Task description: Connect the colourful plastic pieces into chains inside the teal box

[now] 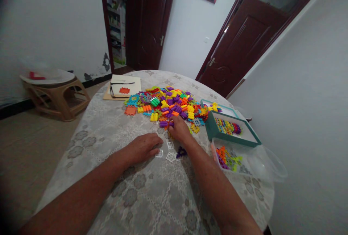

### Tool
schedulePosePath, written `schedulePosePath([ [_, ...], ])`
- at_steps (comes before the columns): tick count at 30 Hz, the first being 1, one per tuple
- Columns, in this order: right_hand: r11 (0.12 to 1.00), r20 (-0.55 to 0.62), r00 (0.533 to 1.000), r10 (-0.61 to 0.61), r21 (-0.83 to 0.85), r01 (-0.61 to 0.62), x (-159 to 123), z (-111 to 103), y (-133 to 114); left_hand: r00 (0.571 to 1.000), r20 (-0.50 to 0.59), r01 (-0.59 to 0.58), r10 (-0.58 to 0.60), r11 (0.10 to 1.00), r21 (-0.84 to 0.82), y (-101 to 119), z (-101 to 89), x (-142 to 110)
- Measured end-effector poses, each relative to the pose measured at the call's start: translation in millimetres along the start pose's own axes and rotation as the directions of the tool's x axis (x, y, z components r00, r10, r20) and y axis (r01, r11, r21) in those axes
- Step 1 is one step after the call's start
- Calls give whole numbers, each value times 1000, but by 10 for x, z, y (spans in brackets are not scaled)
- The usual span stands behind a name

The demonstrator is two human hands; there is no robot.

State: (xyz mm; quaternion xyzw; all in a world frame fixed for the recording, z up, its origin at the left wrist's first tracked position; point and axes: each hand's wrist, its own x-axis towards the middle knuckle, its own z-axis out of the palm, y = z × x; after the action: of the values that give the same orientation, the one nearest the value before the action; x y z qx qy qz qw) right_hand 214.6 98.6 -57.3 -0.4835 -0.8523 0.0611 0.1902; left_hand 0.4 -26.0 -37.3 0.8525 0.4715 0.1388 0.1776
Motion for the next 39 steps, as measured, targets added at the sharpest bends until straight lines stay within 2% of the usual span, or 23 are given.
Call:
schedulePosePath([
  [3, 995, 9, 995, -102, -3, 102, -38, -8, -111, 999, -46, 27, -27, 1000, -12, -31, 35, 16],
  [6, 990, 88, 988, -126, -57, 131, -20, -25, -237, 987, -123, 99, -101, 995, -16, -107, 73, 35],
  [10, 986, 189, 977, -96, -119, 120, 30, -40, -339, 936, -275, 217, -220, 975, -44, -256, 87, 50],
  [13, 984, 212, 967, -143, -73, 161, -11, -58, -414, 894, -357, 253, -272, 962, -98, -344, 67, 56],
  [15, 979, 204, 958, -201, 19, 201, -78, -72, -496, 897, -348, 252, -272, 962, -102, -369, 50, 58],
  [17, 966, 191, 953, -236, 149, 210, -150, -88, -595, 922, -296, 237, -248, 969, -74, -370, 35, 58],
  [20, 928, 250, 948, -195, 359, 96, -195, -105, -710, 949, -219, 230, -227, 973, -9, -348, 18, 58],
  [22, 897, 266, 952, -150, 442, 18, -158, -104, -733, 940, -216, 274, -264, 962, 19, -330, 7, 58],
  [23, 889, 237, 963, -127, 458, 4, -121, -97, -729, 930, -221, 306, -294, 952, 25, -321, 0, 59],
  [25, 903, 117, 990, -85, 429, 27, -23, -74, -705, 903, -240, 372, -357, 928, 21, -304, -22, 56],
  [28, 971, -13, 996, -84, 224, 85, 128, -23, -685, 858, -268, 448, -438, 894, -26, -285, -71, 39],
  [31, 992, 61, 992, -113, -56, 116, 228, 24, -713, 808, -290, 509, -514, 855, -98, -297, -120, 15],
  [34, 972, 142, 986, -86, -206, 114, 263, 67, -734, 778, -318, 506, -543, 840, -196, -356, -141, 2],
  [37, 974, 120, 989, -90, -196, 112, 239, 98, -691, 763, -339, 443, -550, 827, -346, -428, -134, 16],
  [39, 989, 78, 993, -88, -110, 97, 181, 94, -645, 749, -300, 405, -591, 767, -498, -457, -125, 40],
])
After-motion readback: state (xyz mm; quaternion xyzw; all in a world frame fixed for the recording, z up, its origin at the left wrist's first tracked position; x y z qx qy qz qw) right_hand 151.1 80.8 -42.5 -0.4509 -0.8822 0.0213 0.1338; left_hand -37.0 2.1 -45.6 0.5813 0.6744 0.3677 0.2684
